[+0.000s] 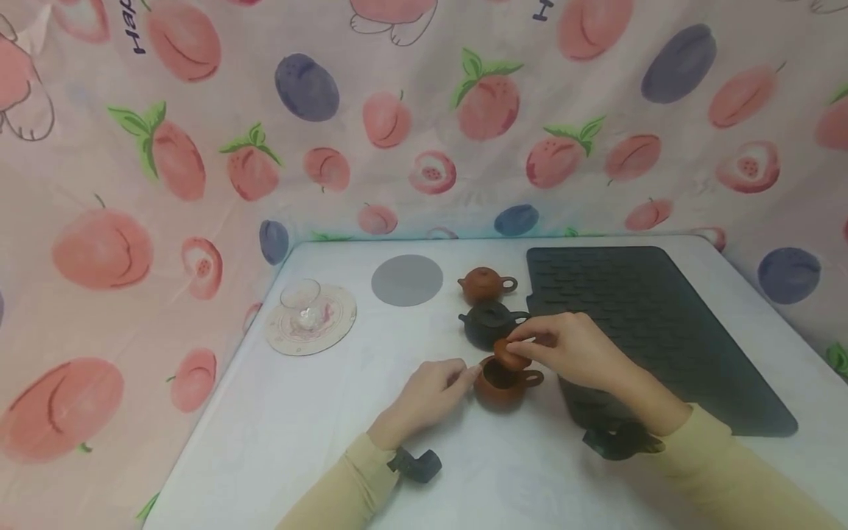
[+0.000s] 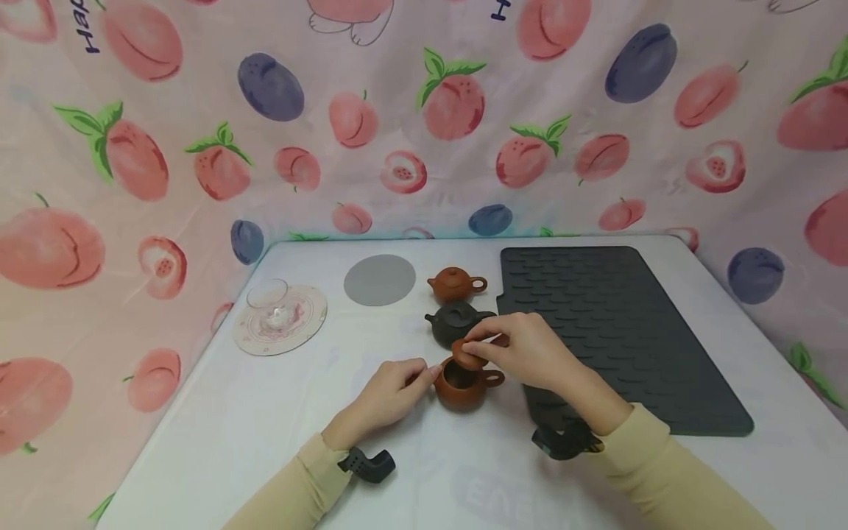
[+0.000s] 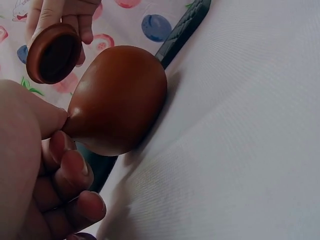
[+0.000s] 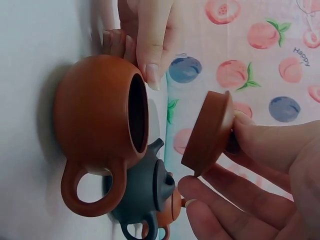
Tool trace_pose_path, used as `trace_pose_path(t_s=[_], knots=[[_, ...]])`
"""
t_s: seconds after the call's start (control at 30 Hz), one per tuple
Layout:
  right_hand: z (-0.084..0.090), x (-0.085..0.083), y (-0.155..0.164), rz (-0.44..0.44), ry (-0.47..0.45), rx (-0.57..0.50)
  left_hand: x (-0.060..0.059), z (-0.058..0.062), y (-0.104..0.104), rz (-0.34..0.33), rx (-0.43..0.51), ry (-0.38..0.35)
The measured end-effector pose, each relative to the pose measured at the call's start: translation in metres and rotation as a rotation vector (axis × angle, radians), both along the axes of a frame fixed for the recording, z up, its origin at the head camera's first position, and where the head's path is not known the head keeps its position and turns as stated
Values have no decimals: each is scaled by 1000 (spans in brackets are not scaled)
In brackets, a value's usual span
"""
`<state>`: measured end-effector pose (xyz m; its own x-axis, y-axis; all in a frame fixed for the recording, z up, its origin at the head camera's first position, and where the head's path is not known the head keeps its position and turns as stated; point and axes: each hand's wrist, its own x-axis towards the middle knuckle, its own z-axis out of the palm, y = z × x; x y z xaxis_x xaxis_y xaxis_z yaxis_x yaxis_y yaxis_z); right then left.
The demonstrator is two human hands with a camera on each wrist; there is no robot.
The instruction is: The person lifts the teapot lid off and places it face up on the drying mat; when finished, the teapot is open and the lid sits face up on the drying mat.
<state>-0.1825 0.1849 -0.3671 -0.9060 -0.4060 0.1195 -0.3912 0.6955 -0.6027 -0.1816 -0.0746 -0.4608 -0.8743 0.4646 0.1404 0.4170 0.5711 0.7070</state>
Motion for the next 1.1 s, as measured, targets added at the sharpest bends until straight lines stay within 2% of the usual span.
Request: trace_pose_path(t_s=[0.23,0.37,0.43,0.53,0.63,0.73,0.93,1.1], knots=[[-3,1,6,-36,-68,-49,0,3,-1,-16,-19,-1],[-5,2,8,-41,-85,-91,2,7,-2,-14,-25,-55],[-6,1,8,-43,-83,-116,3,9,-3,-10,2,-127],[-7,-1,10,-52,-104,-146,4,10,-3,-1,78,-277],[-7,-1,11,-68,-172,-193,4,9,-3,9,168,-418],[-6,-1,12,-76,-240,-238,4,7,-2,15,224,-500],[-6,0,14,-83,-339,-329,3,5,0,6,221,-488],[-3,-3,18,-84,-366,-356,3,5,1,7,228,-484]])
